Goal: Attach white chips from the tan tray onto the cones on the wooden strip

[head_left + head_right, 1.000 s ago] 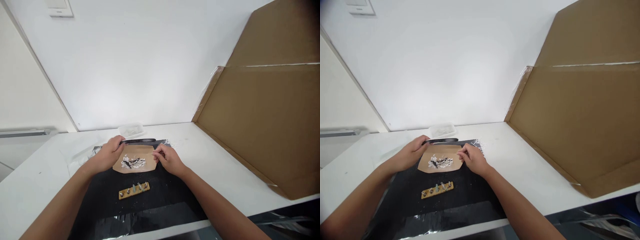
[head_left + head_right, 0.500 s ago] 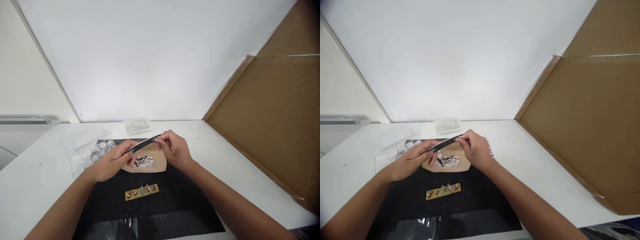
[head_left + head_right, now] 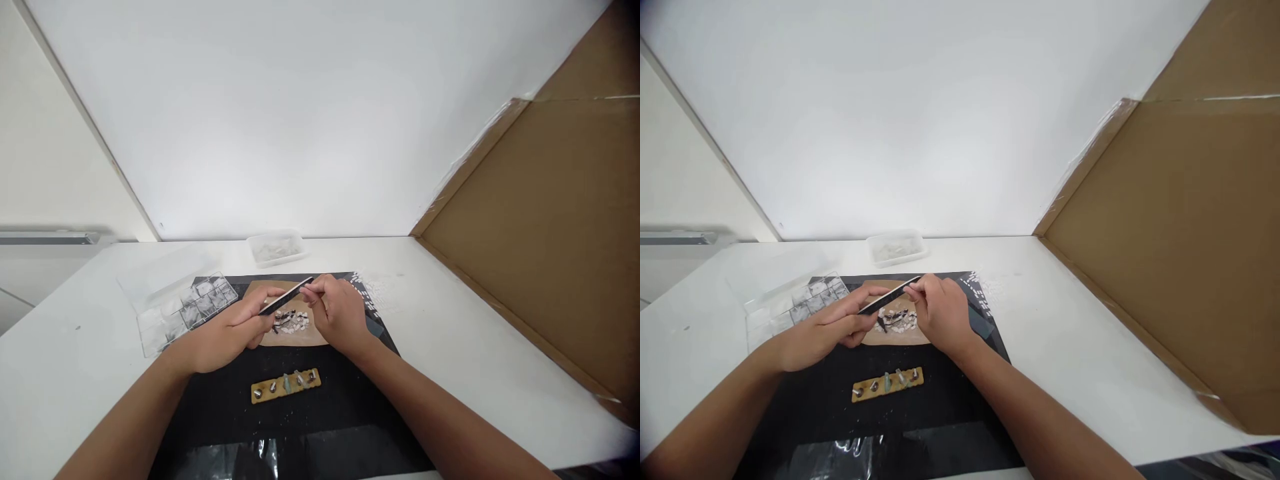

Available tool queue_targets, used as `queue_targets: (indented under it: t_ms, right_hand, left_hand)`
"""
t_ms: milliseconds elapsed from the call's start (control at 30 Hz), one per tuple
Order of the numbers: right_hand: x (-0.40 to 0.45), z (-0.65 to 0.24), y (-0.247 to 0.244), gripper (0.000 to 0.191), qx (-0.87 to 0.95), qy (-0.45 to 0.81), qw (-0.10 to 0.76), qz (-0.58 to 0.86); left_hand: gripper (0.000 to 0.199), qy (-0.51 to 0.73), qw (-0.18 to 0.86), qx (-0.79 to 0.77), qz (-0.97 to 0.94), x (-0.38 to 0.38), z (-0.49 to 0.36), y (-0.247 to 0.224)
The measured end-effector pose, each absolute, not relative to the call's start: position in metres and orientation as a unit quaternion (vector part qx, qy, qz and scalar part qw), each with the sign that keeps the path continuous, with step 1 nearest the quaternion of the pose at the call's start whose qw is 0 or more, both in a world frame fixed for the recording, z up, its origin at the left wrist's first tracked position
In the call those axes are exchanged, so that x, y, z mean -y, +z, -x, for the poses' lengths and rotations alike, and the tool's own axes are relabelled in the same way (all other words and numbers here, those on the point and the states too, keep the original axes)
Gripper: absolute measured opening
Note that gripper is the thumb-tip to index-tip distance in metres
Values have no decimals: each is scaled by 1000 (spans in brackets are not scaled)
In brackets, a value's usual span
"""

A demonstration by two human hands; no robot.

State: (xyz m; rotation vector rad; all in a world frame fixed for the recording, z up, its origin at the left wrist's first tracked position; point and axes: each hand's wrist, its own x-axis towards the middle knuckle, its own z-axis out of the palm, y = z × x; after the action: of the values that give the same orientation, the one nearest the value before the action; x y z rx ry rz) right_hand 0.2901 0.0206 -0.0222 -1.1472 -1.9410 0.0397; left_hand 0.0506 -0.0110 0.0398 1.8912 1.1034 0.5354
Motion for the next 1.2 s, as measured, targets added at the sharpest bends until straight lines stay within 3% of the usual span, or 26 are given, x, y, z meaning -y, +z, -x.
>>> queue_targets:
  t_ms: [100,367,567,767,933,1200]
  right_hand:
    - [-19,-289,-22,22,771,12,434,466]
    - [-18,-290,-21,21,756,-15,452,473]
    - [-12,-280,-21,22,787,-23,415,457]
    - [-8,-273,-22,21,805,-39,409,428]
    - [-12,-280,-23,20,802,-77,414,425]
    - [-9,-275,-21,20,818,-72,397,411]
  left_hand:
    - [43,201,492,-409,-742,10,-53,41]
    - [39,198,474,-429,-743,-1,-50,33]
    - [26,198,482,-424,-741,3,-48,31]
    - [42,213,469,-423,-745,3,-58,34]
    - [41,196,466,-419,-754,1,-58,34]
    - [38,225,342,-455,-791,3,-63,34]
